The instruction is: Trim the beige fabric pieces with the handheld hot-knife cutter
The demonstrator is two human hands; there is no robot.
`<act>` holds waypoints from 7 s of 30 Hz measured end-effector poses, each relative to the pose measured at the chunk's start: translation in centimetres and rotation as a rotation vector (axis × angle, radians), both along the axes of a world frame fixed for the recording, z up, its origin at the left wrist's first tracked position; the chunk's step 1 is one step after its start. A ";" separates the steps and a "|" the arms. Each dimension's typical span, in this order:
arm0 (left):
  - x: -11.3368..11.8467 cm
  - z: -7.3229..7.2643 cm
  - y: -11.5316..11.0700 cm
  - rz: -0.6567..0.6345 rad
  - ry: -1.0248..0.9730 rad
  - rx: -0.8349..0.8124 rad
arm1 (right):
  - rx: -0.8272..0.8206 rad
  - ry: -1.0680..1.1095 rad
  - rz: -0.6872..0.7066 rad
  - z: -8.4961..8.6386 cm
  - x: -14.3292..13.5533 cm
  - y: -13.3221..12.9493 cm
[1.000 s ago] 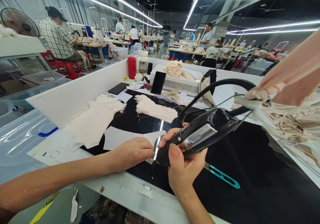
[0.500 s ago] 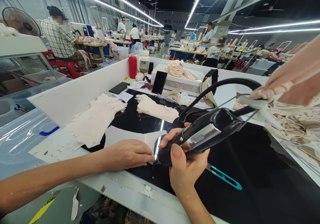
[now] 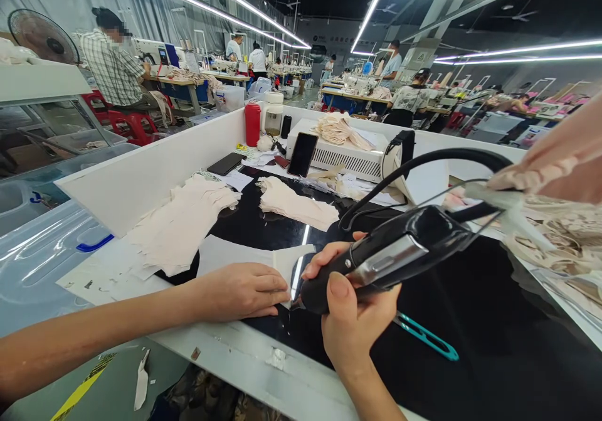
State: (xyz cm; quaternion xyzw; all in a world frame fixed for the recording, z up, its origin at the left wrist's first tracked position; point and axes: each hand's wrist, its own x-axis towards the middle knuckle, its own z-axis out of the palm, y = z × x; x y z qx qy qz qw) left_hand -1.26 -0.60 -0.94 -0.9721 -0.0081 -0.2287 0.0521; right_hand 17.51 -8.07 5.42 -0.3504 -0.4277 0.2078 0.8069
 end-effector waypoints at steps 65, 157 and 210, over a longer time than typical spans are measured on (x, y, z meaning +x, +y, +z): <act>-0.4 -0.8 -0.2 0.013 -0.071 -0.133 | -0.025 0.026 0.017 -0.4 -0.4 0.4; 4.2 -0.1 -0.3 0.110 0.024 -0.060 | 0.006 -0.050 -0.143 -0.6 4.7 2.2; 1.8 -0.3 -1.5 0.125 -0.080 -0.142 | -0.005 -0.006 -0.095 -0.1 2.8 1.9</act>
